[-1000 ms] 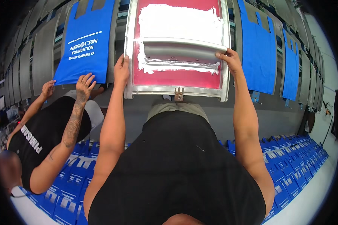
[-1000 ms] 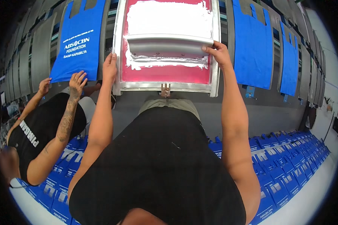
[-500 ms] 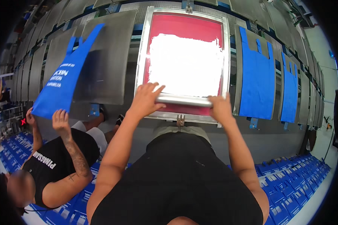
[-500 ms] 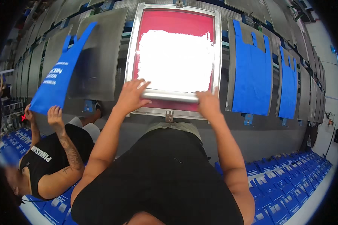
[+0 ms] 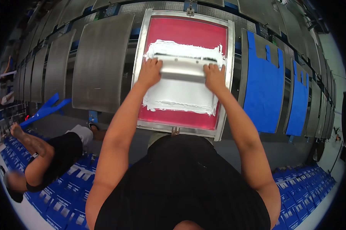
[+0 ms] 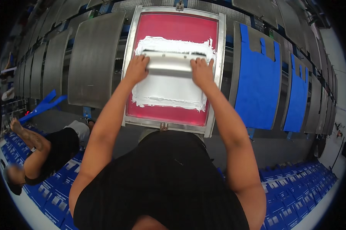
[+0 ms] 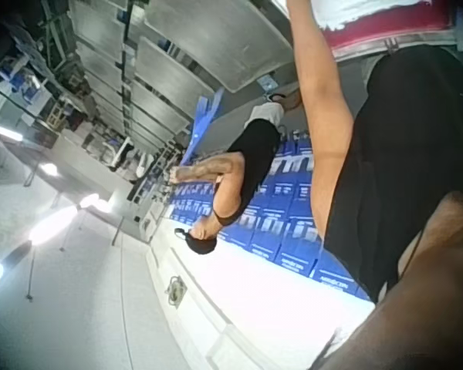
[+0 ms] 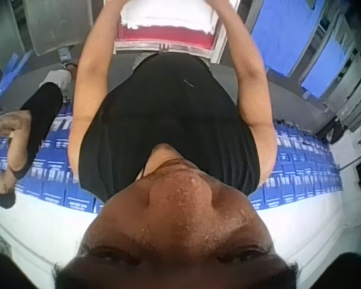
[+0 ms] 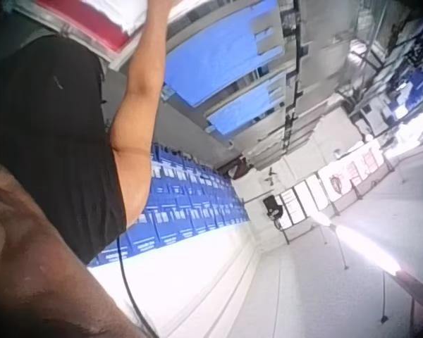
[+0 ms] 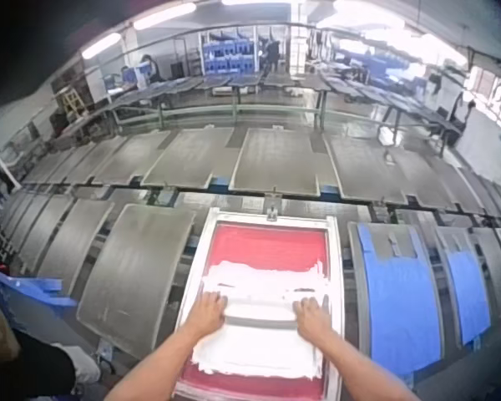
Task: The person uses a squeegee to spread white ink evenly across a red screen printing frame. They repeatedly roll the squeegee back and forth to ensure full coverage of the mesh. Another person is seen in the background handling blue fabric.
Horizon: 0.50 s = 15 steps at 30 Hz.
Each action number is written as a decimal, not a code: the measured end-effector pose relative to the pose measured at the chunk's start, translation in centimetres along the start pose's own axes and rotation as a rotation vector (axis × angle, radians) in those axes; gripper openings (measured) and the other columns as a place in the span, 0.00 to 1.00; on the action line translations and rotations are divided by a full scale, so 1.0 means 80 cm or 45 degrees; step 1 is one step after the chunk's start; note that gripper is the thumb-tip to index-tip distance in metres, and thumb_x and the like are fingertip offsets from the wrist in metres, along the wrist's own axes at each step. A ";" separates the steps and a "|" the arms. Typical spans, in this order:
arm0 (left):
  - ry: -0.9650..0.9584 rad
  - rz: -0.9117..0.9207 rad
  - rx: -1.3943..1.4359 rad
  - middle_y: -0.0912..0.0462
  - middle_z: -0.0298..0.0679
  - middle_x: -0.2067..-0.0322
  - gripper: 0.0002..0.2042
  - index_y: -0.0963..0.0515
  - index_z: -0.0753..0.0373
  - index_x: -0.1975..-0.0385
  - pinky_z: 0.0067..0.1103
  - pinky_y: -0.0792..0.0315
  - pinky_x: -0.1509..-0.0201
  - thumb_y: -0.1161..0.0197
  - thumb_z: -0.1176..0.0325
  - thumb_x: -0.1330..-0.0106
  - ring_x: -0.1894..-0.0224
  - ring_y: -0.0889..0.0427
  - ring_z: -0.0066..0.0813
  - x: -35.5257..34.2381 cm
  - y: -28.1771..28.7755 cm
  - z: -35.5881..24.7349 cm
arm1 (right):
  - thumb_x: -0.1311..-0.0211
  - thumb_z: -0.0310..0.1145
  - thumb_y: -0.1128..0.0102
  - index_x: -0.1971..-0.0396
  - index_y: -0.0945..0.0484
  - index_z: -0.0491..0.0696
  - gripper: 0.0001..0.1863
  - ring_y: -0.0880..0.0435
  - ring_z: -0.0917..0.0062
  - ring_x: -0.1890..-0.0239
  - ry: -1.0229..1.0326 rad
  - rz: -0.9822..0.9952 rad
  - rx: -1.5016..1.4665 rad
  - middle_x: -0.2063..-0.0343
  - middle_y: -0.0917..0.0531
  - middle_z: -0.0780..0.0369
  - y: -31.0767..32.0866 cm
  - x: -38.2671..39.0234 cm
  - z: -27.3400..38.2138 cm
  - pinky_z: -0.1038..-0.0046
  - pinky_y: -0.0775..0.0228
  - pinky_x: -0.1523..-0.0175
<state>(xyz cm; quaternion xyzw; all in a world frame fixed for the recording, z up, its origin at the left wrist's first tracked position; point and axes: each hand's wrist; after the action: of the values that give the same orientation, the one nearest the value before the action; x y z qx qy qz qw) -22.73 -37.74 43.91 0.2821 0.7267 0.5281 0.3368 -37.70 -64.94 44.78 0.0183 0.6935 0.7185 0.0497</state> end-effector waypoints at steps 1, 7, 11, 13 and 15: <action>0.018 0.063 0.034 0.24 0.44 0.61 0.19 0.27 0.62 0.58 0.36 0.33 0.50 0.36 0.74 0.54 0.54 0.26 0.45 0.030 0.013 -0.002 | 0.49 0.23 0.46 0.58 0.27 0.48 0.15 0.24 0.65 0.52 -0.016 0.055 -0.035 0.61 0.23 0.60 0.003 0.019 0.026 0.40 0.46 0.38; 0.126 0.251 0.244 0.25 0.42 0.69 0.14 0.26 0.62 0.70 0.35 0.33 0.55 0.33 0.72 0.58 0.61 0.25 0.43 0.189 0.041 0.085 | 0.53 0.22 0.45 0.67 0.25 0.48 0.11 0.20 0.63 0.61 0.016 0.288 -0.315 0.72 0.21 0.60 -0.009 0.059 0.176 0.47 0.45 0.38; 0.150 0.223 0.315 0.24 0.42 0.72 0.12 0.26 0.62 0.75 0.35 0.31 0.57 0.31 0.72 0.60 0.63 0.24 0.43 0.290 -0.045 0.238 | 0.59 0.23 0.41 0.66 0.22 0.49 0.15 0.20 0.62 0.61 -0.055 0.380 -0.298 0.71 0.19 0.59 -0.155 0.024 0.335 0.49 0.42 0.38; 0.144 0.227 0.359 0.23 0.43 0.72 0.12 0.28 0.62 0.78 0.35 0.30 0.59 0.31 0.72 0.61 0.64 0.23 0.43 0.312 -0.073 0.269 | 0.62 0.23 0.40 0.64 0.20 0.49 0.18 0.20 0.62 0.60 -0.110 0.470 -0.292 0.69 0.17 0.58 -0.189 0.017 0.359 0.50 0.40 0.38; 0.167 0.334 0.364 0.23 0.43 0.72 0.11 0.27 0.62 0.77 0.35 0.30 0.59 0.32 0.74 0.61 0.65 0.23 0.44 0.298 -0.062 0.275 | 0.62 0.23 0.39 0.63 0.19 0.49 0.19 0.20 0.63 0.60 -0.134 0.627 -0.283 0.68 0.17 0.59 -0.170 -0.012 0.356 0.51 0.41 0.37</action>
<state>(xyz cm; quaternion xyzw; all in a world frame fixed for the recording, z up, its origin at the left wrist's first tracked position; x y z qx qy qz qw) -20.33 -8.21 29.89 0.3843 0.7718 0.4761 0.1734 -33.39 -36.24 32.26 0.2181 0.5817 0.7786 -0.0887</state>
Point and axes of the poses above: each hand's wrist, its own x-axis away from the middle knuckle, its own y-axis out of the back of the hand, z = x × y
